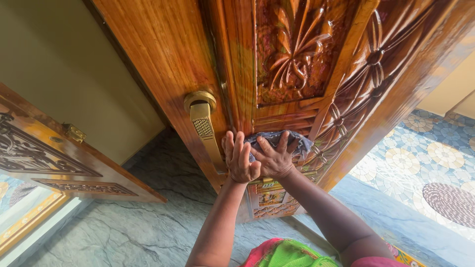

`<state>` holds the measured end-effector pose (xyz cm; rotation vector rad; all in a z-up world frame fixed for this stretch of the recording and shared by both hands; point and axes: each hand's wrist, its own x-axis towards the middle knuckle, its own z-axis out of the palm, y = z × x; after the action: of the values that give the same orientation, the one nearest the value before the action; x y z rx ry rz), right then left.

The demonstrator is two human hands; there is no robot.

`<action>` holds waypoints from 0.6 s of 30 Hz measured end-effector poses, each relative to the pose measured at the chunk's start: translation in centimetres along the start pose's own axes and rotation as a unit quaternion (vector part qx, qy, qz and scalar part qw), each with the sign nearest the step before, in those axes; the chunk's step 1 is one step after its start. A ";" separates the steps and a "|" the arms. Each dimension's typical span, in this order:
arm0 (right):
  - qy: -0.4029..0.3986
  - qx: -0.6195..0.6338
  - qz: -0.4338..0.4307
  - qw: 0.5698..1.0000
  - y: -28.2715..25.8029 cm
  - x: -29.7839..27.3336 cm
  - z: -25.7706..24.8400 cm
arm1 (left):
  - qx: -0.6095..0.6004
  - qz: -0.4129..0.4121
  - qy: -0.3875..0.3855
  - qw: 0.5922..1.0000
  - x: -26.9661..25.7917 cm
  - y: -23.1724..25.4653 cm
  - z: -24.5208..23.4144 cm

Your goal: The person wipes a wooden door with a dark cloth, focusing on the carved panels and the handle area. They systematically clean the surface, moving the cloth over the intricate details and the flat sections of the door.

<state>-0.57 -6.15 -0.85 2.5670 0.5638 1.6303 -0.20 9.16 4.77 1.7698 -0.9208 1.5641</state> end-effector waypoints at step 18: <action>-0.149 0.011 -0.025 0.989 -0.1 -7.4 -0.5 | 0.069 -0.145 -0.249 0.955 -10.5 7.2 -4.8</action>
<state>-3.85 -8.59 -7.08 2.7146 0.6167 1.1992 -9.52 10.05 -5.10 2.3379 -0.7353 1.0334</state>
